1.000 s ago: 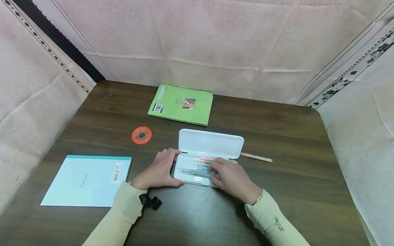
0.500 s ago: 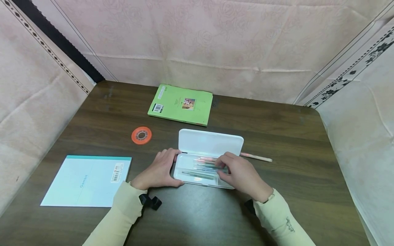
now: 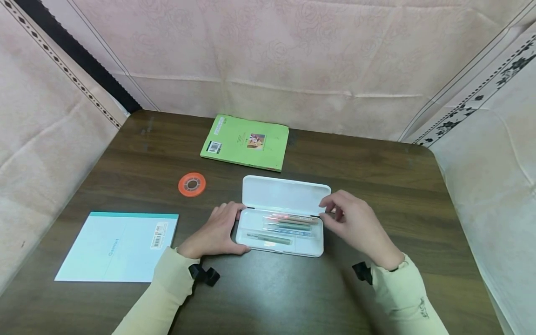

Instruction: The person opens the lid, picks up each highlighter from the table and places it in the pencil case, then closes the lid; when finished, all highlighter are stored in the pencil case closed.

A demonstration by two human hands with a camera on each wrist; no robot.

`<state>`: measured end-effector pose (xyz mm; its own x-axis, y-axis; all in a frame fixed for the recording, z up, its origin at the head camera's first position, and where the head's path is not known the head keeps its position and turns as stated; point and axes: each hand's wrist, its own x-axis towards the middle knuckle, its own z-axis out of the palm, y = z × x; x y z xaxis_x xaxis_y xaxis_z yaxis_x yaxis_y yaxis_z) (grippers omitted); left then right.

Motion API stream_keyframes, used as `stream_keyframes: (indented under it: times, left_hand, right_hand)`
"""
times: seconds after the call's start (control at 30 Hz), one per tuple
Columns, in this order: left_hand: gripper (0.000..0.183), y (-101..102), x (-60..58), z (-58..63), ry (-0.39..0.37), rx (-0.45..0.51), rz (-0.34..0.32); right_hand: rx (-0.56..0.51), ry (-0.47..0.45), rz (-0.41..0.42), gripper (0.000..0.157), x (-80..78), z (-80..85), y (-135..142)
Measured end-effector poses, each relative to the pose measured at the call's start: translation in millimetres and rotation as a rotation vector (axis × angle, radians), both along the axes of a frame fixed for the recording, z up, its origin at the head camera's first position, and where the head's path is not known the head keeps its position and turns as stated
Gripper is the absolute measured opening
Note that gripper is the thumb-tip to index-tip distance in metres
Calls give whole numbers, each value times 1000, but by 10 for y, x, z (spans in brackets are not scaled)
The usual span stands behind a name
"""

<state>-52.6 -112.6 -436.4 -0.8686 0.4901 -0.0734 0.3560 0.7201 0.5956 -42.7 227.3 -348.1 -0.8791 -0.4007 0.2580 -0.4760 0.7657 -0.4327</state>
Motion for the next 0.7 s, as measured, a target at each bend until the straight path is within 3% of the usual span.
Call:
stream_keyframes:
  times: [0.17,0.3,0.7]
  left_hand:
    - [93,0,-2,-2,-1,-3,1]
    - [93,-1,-2,-5,3,-6,5]
    - [93,0,-5,-13,-5,-1,6]
  right_hand:
    - [-12,-6,-63,20,-39,54,193]
    - [-10,-64,-103,17,-75,51,360]
    - [30,-167,-191,16,-168,-219,794]
